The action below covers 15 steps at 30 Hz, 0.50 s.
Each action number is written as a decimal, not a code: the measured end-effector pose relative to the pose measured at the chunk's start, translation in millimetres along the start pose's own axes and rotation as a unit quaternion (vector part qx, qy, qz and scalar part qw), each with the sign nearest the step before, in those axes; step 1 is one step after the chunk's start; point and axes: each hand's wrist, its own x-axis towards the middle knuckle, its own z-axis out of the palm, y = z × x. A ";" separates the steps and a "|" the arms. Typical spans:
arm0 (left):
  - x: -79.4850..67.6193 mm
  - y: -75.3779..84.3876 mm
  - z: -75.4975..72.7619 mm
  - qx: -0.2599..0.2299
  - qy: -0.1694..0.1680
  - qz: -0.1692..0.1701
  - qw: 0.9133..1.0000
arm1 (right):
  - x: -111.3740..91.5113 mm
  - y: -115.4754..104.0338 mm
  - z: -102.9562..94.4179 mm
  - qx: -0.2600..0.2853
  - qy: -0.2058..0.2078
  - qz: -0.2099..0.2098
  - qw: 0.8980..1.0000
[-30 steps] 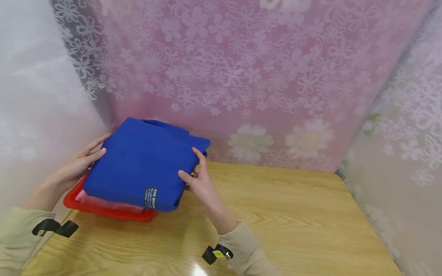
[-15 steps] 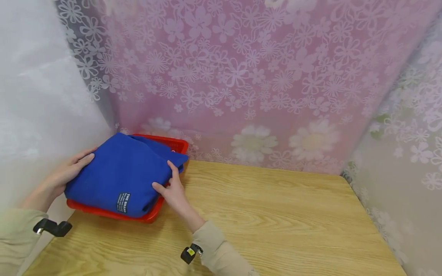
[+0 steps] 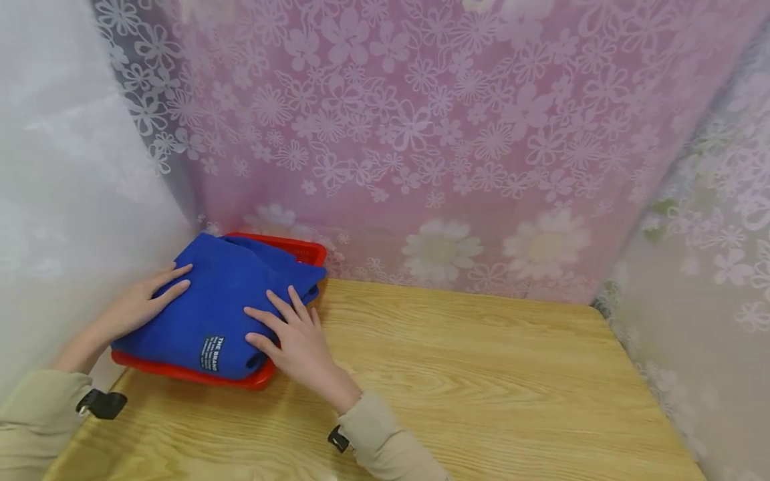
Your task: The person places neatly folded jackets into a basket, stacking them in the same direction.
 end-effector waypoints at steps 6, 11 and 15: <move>4.9 -4.1 5.2 -0.043 -0.028 -0.013 0.999 | 0.1 11.0 -2.6 -0.045 -0.061 0.011 0.997; 3.3 4.5 3.0 0.009 0.016 -0.007 1.000 | -1.9 18.7 -12.4 -0.004 -0.085 0.021 0.996; -3.8 30.2 10.9 0.088 0.116 0.004 0.989 | -12.2 30.6 -29.9 0.020 -0.075 0.052 0.996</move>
